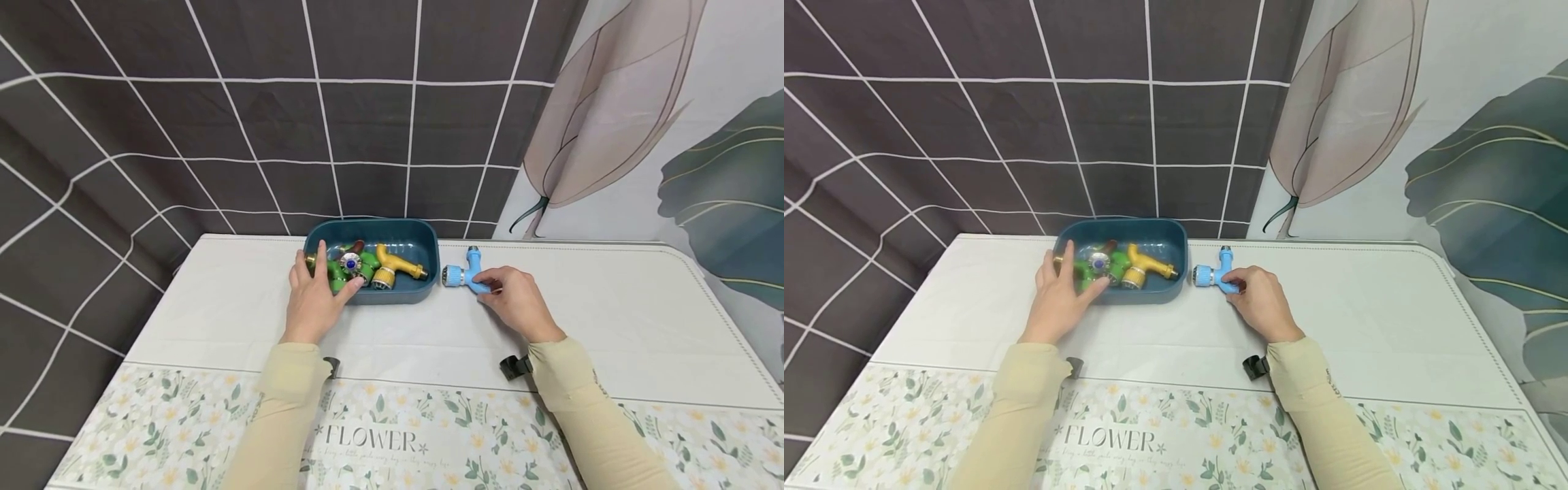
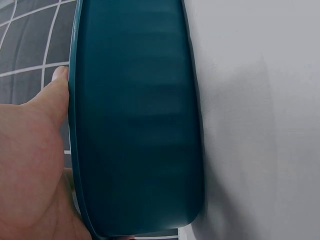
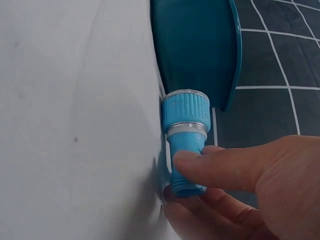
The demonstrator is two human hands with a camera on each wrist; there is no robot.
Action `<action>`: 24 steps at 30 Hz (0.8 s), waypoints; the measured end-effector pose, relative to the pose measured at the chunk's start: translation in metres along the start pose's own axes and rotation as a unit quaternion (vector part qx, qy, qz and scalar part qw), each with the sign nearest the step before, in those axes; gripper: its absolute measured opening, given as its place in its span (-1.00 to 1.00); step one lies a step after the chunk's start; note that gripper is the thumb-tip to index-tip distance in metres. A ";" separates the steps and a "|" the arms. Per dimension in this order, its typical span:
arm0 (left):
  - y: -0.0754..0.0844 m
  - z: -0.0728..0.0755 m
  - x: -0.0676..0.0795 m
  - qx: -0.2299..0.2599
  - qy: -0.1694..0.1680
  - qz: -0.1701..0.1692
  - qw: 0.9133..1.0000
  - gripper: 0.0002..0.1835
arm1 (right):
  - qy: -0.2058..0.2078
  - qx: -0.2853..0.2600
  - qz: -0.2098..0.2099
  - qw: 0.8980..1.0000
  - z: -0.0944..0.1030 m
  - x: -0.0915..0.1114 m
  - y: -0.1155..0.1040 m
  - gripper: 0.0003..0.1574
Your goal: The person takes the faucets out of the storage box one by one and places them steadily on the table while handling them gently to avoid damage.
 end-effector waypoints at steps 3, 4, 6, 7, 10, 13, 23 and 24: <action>0.000 0.000 0.000 0.000 -0.002 0.001 1.000 0.08 | -0.001 0.001 0.001 1.000 -0.001 0.000 0.000 -0.69; 0.000 0.000 0.000 0.000 -0.003 0.001 1.000 0.08 | -0.001 0.003 0.001 1.000 -0.001 0.000 0.001 -0.69; 0.000 0.000 0.000 -0.001 -0.004 0.002 1.000 0.08 | -0.003 0.007 0.002 1.000 -0.001 0.000 0.001 -0.70; 0.000 0.000 0.000 -0.001 -0.005 0.002 1.000 0.09 | -0.005 0.008 0.002 1.000 -0.001 0.000 0.001 -0.70; 0.001 0.000 0.000 -0.002 -0.007 0.003 1.000 0.10 | -0.008 0.010 0.002 1.000 -0.001 0.000 0.001 -0.71; 0.001 0.001 0.000 -0.002 -0.007 0.002 1.000 0.10 | -0.009 0.007 0.001 1.000 -0.001 -0.001 0.000 -0.71; 0.001 0.001 -0.001 -0.002 -0.009 0.002 1.000 0.09 | 0.008 0.006 0.004 1.000 0.000 -0.001 0.000 -0.69; 0.001 0.001 -0.001 -0.002 -0.009 0.003 1.000 0.09 | 0.010 0.006 0.004 1.000 0.000 -0.001 0.000 -0.68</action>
Point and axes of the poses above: each hand's wrist, its own x-axis away from the middle knuckle, its own z-axis out of the back of the hand, y = z × x, the point moved 2 cm from there along -x, towards the middle knuckle, and after that the axes turned 5 degrees about x, right-handed, at the moved point
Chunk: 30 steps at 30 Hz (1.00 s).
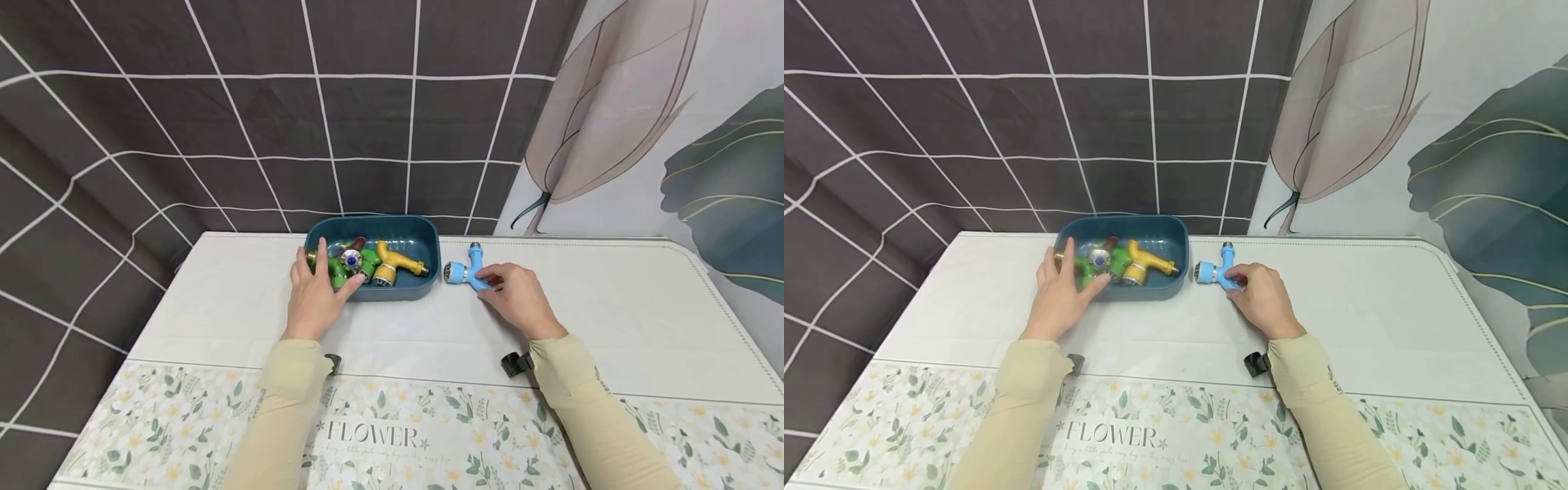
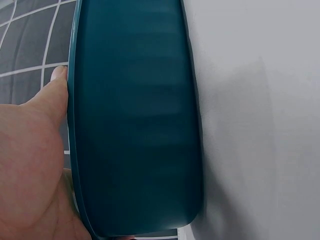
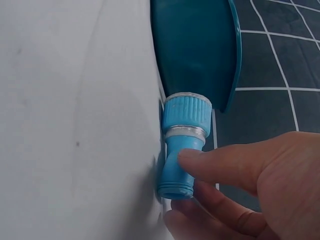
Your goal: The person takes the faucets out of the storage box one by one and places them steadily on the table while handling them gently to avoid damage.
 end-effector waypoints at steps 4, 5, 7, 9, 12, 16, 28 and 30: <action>0.000 0.000 0.000 0.003 0.000 0.003 1.000 0.08 | 0.009 0.000 -0.008 1.000 0.001 0.000 -0.001 -0.68; 0.000 0.001 0.000 0.003 0.000 0.004 1.000 0.08 | 0.012 -0.001 -0.009 1.000 0.001 0.000 -0.001 -0.68; 0.000 0.000 0.000 0.004 0.000 0.003 1.000 0.08 | 0.021 -0.003 -0.010 1.000 0.002 0.000 0.000 -0.68; 0.000 0.000 0.000 0.003 0.000 0.003 1.000 0.08 | 0.027 -0.005 -0.006 1.000 0.003 0.000 -0.001 -0.67; -0.001 0.000 0.000 0.002 -0.001 0.004 1.000 0.08 | 0.035 -0.008 -0.001 0.999 0.003 0.000 -0.001 -0.65; -0.002 0.000 -0.001 0.003 -0.001 0.004 1.000 0.08 | 0.047 -0.010 0.001 0.999 0.003 0.000 -0.002 -0.62; -0.001 0.000 -0.001 0.002 -0.005 0.001 1.000 0.09 | 0.067 -0.027 -0.004 0.997 0.002 0.001 -0.008 -0.57; -0.001 0.000 -0.001 0.003 -0.004 0.001 1.000 0.09 | 0.070 -0.033 -0.002 0.997 0.002 0.001 -0.010 -0.55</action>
Point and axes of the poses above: each hand's wrist, its own x-axis away from the middle knuckle, its own z-axis out of the back of the hand, y = z × x, the point moved 2 cm from there along -x, towards the middle knuckle, and after that the axes turned 5 degrees about x, right-handed, at the moved point
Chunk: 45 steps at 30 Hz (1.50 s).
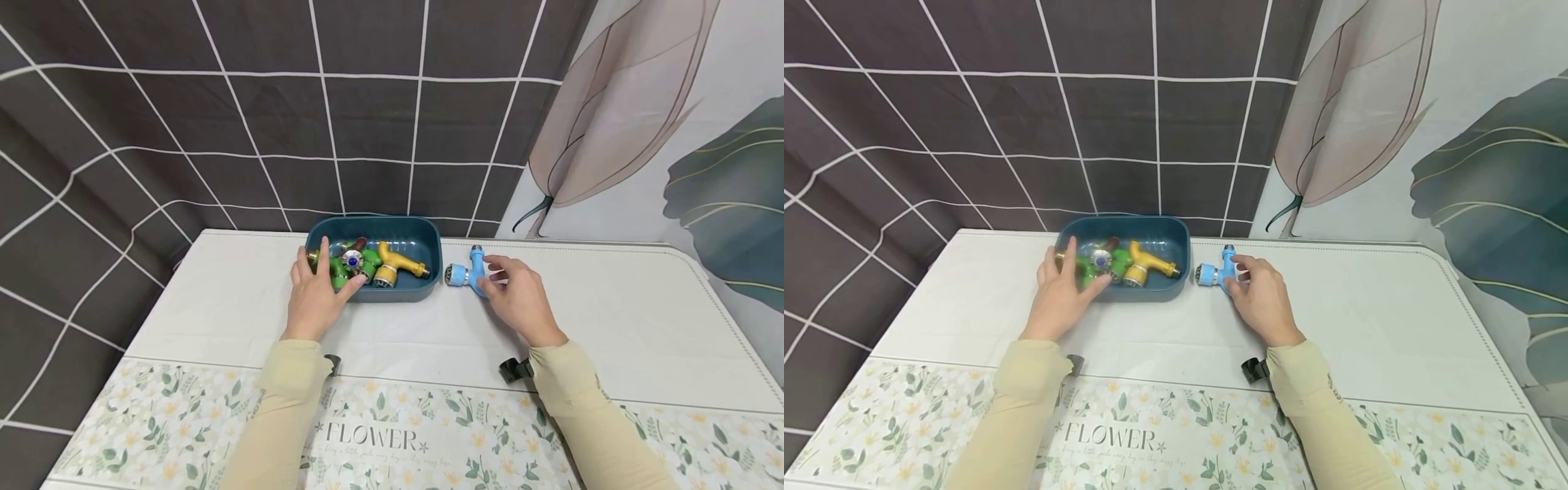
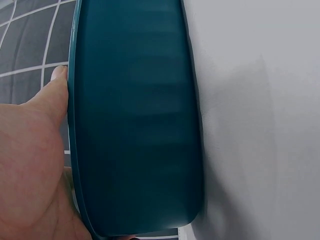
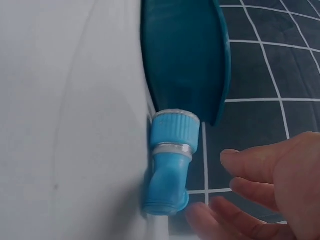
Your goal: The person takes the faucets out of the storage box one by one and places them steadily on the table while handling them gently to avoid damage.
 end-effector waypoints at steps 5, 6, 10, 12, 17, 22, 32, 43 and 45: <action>0.000 0.000 0.000 -0.001 0.005 -0.004 1.000 0.09 | 0.002 -0.016 0.003 1.000 0.002 0.000 -0.004 -0.54; 0.000 0.000 0.000 -0.001 0.005 -0.004 1.000 0.08 | 0.003 -0.019 0.006 1.000 0.002 0.000 -0.004 -0.54; -0.001 0.000 0.000 -0.001 0.005 -0.005 1.000 0.08 | 0.008 -0.029 0.016 0.999 0.002 0.000 -0.008 -0.53; -0.001 0.000 0.000 -0.001 0.006 -0.006 1.000 0.08 | 0.009 -0.033 0.020 0.999 0.002 -0.001 -0.009 -0.53; -0.001 0.000 0.000 -0.002 0.009 -0.005 1.000 0.07 | 0.006 -0.037 0.020 0.999 0.002 -0.002 -0.012 -0.52; -0.002 -0.001 0.000 -0.001 0.012 -0.006 1.000 0.06 | -0.001 -0.043 0.017 0.999 0.005 -0.001 -0.017 -0.50; 0.000 0.000 0.000 0.000 0.013 -0.001 1.000 0.07 | -0.001 -0.046 0.032 0.998 0.008 -0.003 -0.027 -0.50; 0.000 -0.001 0.000 0.000 0.007 0.006 1.000 0.07 | 0.007 -0.057 0.062 0.996 0.001 -0.006 -0.040 -0.50; 0.000 -0.001 0.000 0.001 0.008 0.008 1.000 0.07 | 0.007 -0.058 0.067 0.996 -0.001 -0.006 -0.042 -0.49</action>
Point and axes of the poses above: each hand's wrist, its own x-axis away from the middle knuckle, its own z-axis out of the back of the hand, y = z × x, the point moved 2 cm from there along -x, towards the middle knuckle, and after that the axes turned 5 degrees about x, right-handed, at the moved point
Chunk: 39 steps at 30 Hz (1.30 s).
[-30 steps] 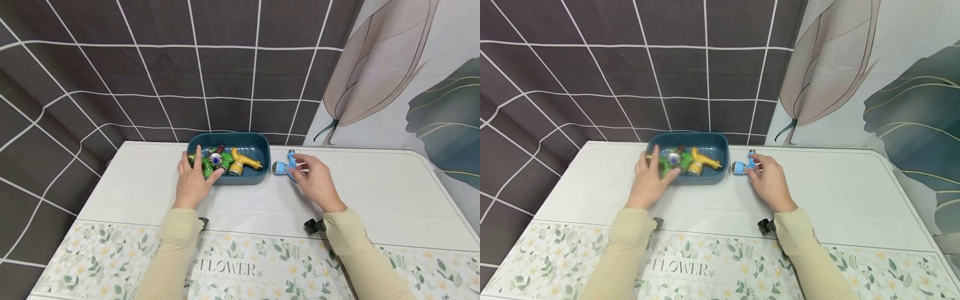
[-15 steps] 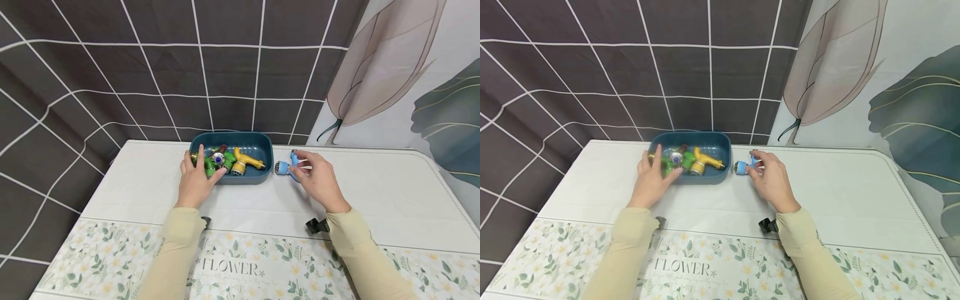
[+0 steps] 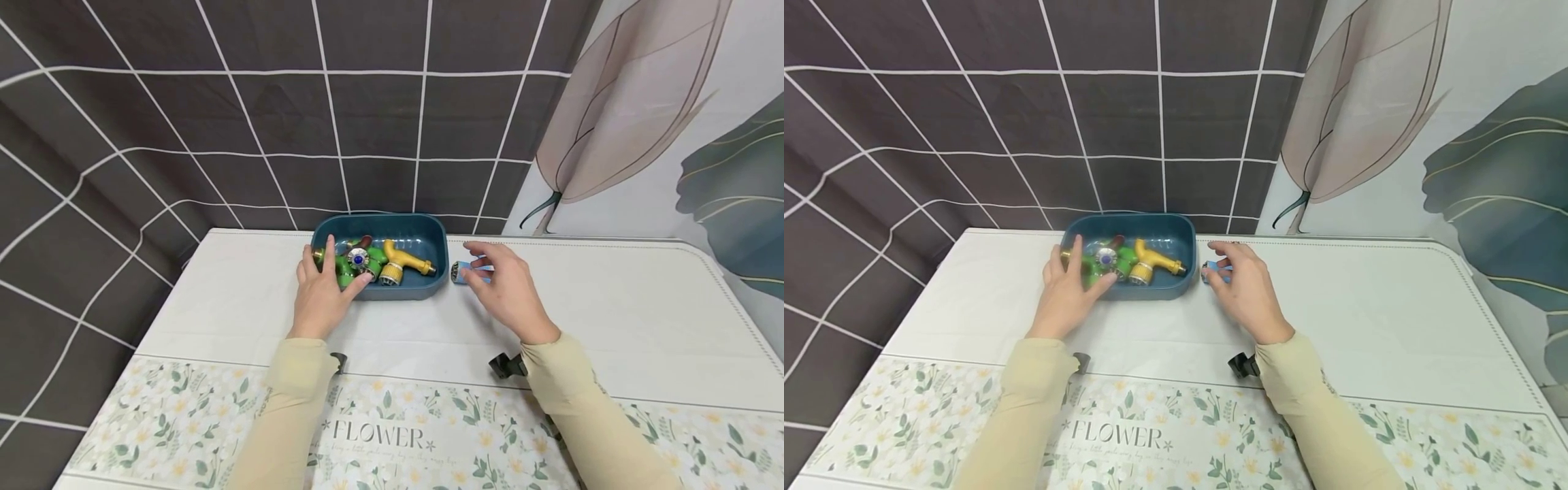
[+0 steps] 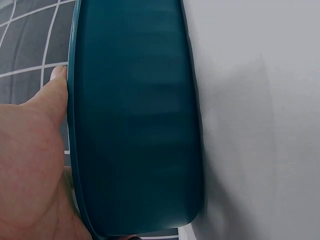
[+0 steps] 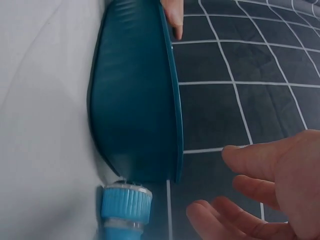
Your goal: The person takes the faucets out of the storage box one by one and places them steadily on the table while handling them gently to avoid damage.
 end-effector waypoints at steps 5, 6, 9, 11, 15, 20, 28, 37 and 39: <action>0.000 0.000 -0.001 0.000 0.001 0.001 1.000 0.08 | -0.006 -0.001 0.007 1.000 -0.004 -0.002 -0.006 -0.47; 0.000 0.000 -0.001 -0.001 0.001 0.000 1.000 0.08 | -0.008 -0.002 0.008 1.000 -0.005 -0.002 -0.007 -0.47; -0.001 0.000 -0.001 0.000 0.001 -0.001 1.000 0.07 | -0.014 -0.005 0.010 1.000 -0.008 -0.003 -0.011 -0.46; -0.001 0.000 -0.001 -0.001 0.002 -0.002 1.000 0.06 | -0.018 -0.005 0.012 1.000 -0.010 -0.003 -0.014 -0.46; 0.000 0.000 -0.001 -0.001 0.005 -0.006 1.000 0.05 | -0.026 -0.001 0.018 1.000 -0.013 -0.005 -0.019 -0.46; 0.000 0.000 0.000 -0.002 0.006 -0.005 1.000 0.06 | -0.036 0.003 0.028 0.999 -0.017 -0.007 -0.025 -0.45; 0.000 0.000 0.000 -0.004 0.007 -0.009 1.000 0.06 | -0.050 0.010 0.032 0.998 -0.022 -0.010 -0.031 -0.45; 0.000 0.000 0.000 -0.007 0.005 -0.005 1.000 0.06 | -0.061 0.039 0.042 0.997 -0.030 -0.017 -0.036 -0.46; 0.001 0.000 0.000 -0.007 0.004 -0.004 1.000 0.06 | -0.064 0.039 0.044 0.996 -0.032 -0.018 -0.037 -0.46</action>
Point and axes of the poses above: each hand's wrist, its own x-axis away from the middle knuckle, its own z-axis out of the back of the hand, y = z × x, the point moved 2 cm from there along -x, towards the middle knuckle, and after that the axes turned 5 degrees about x, right-handed, at the moved point
